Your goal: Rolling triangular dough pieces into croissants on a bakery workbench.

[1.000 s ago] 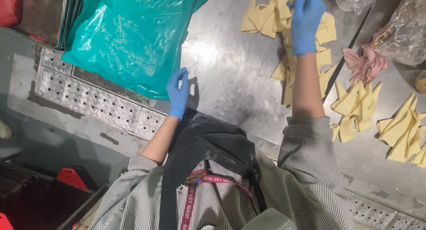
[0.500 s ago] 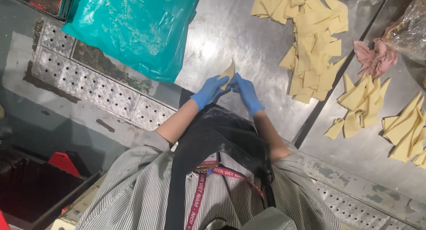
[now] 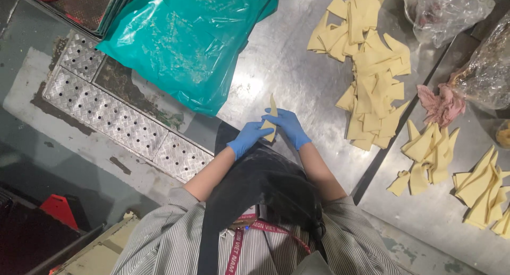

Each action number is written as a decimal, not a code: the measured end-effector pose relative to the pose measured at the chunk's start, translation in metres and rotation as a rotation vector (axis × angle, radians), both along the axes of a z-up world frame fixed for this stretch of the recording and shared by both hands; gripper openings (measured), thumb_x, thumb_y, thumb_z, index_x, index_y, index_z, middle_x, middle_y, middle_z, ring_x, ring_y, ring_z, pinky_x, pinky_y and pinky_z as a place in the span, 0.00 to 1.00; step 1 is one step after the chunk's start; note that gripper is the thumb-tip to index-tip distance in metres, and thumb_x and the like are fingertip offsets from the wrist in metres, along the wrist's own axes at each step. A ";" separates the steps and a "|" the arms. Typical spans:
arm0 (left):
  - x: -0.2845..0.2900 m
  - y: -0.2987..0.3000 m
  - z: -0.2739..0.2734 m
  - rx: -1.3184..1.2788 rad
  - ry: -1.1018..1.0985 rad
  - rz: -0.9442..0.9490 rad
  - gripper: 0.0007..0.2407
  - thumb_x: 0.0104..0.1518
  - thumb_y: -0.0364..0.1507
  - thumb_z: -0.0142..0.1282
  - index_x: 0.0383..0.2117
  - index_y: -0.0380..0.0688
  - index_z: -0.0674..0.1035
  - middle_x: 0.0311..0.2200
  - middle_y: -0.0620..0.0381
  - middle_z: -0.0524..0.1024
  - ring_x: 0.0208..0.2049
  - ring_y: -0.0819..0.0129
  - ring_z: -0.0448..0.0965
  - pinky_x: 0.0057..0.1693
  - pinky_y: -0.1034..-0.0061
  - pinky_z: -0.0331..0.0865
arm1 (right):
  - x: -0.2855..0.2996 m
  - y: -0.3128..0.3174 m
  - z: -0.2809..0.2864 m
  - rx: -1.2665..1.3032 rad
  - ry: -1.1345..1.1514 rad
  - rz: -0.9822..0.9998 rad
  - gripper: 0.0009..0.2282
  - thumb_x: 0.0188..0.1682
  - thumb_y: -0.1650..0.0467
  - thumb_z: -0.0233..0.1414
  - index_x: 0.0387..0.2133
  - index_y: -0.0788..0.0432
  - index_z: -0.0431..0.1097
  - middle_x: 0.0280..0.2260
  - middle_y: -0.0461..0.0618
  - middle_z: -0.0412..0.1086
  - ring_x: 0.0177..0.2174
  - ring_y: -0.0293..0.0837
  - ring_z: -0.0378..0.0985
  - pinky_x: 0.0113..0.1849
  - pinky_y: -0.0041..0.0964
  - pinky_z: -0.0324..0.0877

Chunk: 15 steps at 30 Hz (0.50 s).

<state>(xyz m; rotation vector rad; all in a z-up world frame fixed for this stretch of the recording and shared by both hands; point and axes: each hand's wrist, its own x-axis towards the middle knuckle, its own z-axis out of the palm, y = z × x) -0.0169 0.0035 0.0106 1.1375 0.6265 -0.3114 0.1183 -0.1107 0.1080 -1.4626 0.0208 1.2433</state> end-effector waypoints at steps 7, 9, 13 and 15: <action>0.000 -0.005 0.013 -0.214 -0.044 0.159 0.16 0.55 0.27 0.63 0.47 0.30 0.81 0.40 0.51 0.82 0.39 0.67 0.84 0.48 0.73 0.79 | 0.006 -0.014 -0.049 0.029 0.090 0.038 0.20 0.51 0.67 0.56 0.51 0.73 0.71 0.44 0.59 0.77 0.43 0.46 0.80 0.47 0.35 0.74; 0.001 -0.004 0.002 -0.160 -0.001 0.151 0.16 0.57 0.25 0.63 0.49 0.28 0.80 0.43 0.50 0.82 0.41 0.68 0.83 0.49 0.76 0.77 | 0.007 -0.011 -0.061 0.010 -0.003 -0.004 0.19 0.48 0.71 0.58 0.50 0.74 0.72 0.44 0.60 0.77 0.42 0.47 0.81 0.47 0.36 0.76; 0.001 -0.008 -0.001 -0.365 0.039 0.176 0.15 0.57 0.24 0.63 0.48 0.24 0.79 0.43 0.49 0.81 0.42 0.65 0.83 0.49 0.75 0.78 | 0.011 0.002 -0.044 0.026 0.029 -0.096 0.18 0.49 0.72 0.58 0.46 0.77 0.71 0.42 0.63 0.78 0.39 0.49 0.83 0.42 0.40 0.79; 0.011 -0.003 0.015 -0.372 0.059 0.169 0.16 0.56 0.25 0.62 0.47 0.23 0.78 0.42 0.47 0.81 0.41 0.62 0.85 0.49 0.74 0.81 | 0.025 0.012 -0.043 0.048 -0.007 -0.082 0.17 0.49 0.71 0.58 0.47 0.75 0.71 0.41 0.62 0.78 0.36 0.50 0.84 0.40 0.43 0.81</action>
